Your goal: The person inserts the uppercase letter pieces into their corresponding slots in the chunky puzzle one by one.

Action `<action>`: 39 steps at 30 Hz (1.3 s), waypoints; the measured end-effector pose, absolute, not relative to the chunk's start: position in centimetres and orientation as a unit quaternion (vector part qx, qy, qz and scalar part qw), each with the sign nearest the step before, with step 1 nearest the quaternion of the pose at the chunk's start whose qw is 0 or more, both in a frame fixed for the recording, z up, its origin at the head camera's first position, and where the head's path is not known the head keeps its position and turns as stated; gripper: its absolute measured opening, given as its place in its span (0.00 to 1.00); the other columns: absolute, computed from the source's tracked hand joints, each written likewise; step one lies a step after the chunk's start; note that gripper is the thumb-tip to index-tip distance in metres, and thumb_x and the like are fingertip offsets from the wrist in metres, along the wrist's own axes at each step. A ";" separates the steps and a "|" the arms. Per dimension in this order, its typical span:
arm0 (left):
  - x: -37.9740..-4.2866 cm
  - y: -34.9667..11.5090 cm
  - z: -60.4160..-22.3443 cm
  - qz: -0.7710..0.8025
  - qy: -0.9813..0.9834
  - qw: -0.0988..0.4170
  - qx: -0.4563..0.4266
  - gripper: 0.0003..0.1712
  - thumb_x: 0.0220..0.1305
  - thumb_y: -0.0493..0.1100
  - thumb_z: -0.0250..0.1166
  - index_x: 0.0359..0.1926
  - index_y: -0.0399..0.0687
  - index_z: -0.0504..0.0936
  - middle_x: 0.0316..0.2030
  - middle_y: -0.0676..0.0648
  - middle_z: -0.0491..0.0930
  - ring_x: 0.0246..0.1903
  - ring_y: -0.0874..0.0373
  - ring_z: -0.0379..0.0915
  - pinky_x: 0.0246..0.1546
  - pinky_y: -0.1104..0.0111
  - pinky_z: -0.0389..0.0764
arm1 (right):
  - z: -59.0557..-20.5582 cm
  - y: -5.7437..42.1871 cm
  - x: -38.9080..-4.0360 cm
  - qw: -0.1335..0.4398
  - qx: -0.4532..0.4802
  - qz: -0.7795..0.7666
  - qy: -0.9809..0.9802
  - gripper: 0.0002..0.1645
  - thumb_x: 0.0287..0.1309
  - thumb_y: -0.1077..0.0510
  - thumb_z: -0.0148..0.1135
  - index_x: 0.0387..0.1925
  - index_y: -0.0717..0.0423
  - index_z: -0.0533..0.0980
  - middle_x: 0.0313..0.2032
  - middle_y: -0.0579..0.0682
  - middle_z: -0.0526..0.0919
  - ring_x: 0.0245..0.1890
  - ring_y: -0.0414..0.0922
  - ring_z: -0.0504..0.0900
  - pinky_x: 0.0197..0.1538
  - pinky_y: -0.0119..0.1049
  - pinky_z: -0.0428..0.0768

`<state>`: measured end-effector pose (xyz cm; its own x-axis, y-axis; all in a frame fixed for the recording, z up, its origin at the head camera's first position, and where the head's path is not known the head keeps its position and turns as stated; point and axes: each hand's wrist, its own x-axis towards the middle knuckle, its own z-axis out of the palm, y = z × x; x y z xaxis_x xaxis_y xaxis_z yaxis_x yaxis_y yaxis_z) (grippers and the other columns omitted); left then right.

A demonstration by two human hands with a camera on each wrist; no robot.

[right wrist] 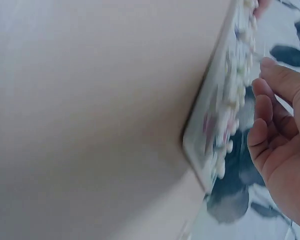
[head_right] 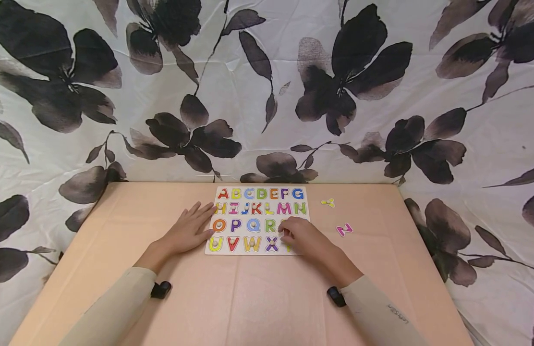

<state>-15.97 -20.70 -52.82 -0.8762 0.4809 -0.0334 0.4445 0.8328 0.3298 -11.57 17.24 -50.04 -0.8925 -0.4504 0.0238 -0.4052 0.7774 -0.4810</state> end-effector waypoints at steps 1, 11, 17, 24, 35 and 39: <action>-16.0 -20.7 -52.8 0.157 0.956 0.057 0.242 0.43 0.73 0.61 0.57 0.81 0.51 0.58 0.81 0.46 0.54 0.81 0.35 0.42 0.75 0.31 0.47 | -49.9 17.8 -11.6 0.045 -0.223 -0.245 0.943 0.09 0.63 0.62 0.70 0.45 0.54 0.85 0.32 0.39 0.79 0.34 0.37 0.75 0.38 0.28 0.78; -16.0 -20.7 -53.0 0.157 0.956 0.055 0.242 0.43 0.73 0.62 0.57 0.81 0.52 0.58 0.81 0.47 0.54 0.81 0.36 0.42 0.75 0.31 0.47 | -50.5 23.6 -11.9 0.034 -0.147 -0.257 0.955 0.09 0.65 0.57 0.69 0.46 0.53 0.84 0.37 0.41 0.81 0.37 0.40 0.76 0.43 0.34 0.80; -16.1 -20.7 -53.1 0.161 0.955 0.054 0.241 0.43 0.73 0.62 0.57 0.81 0.52 0.58 0.82 0.47 0.54 0.81 0.36 0.41 0.75 0.31 0.46 | -50.4 26.9 -13.0 -0.003 -0.103 -0.244 0.964 0.11 0.66 0.59 0.69 0.48 0.57 0.83 0.38 0.49 0.82 0.39 0.46 0.78 0.45 0.42 0.82; -16.0 -20.7 -53.0 0.157 0.957 0.052 0.240 0.43 0.72 0.61 0.57 0.81 0.52 0.58 0.81 0.47 0.54 0.81 0.36 0.42 0.75 0.31 0.46 | -49.6 28.3 -15.4 -0.012 -0.028 -0.244 0.969 0.18 0.68 0.56 0.67 0.52 0.64 0.80 0.39 0.58 0.84 0.37 0.52 0.80 0.40 0.44 0.81; -16.0 -20.6 -53.1 0.156 0.956 0.046 0.244 0.42 0.73 0.61 0.57 0.81 0.52 0.58 0.81 0.46 0.55 0.81 0.35 0.43 0.75 0.30 0.47 | -51.3 27.9 -18.6 -0.012 0.015 -0.241 0.970 0.19 0.70 0.52 0.65 0.46 0.67 0.78 0.35 0.60 0.83 0.35 0.53 0.78 0.39 0.45 0.79; -15.9 -20.7 -53.1 0.154 0.957 0.044 0.244 0.42 0.73 0.61 0.57 0.81 0.51 0.59 0.81 0.46 0.56 0.80 0.34 0.44 0.75 0.30 0.48 | -51.7 27.5 -18.9 -0.003 0.023 -0.243 0.970 0.14 0.70 0.55 0.65 0.43 0.64 0.77 0.33 0.58 0.80 0.33 0.51 0.76 0.37 0.40 0.76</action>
<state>-15.92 -20.72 -53.08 -0.8774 0.4797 -0.0090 0.4526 0.8338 0.3161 -18.93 27.53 -51.66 -0.9989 0.0458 -0.0054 0.0429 0.8809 -0.4713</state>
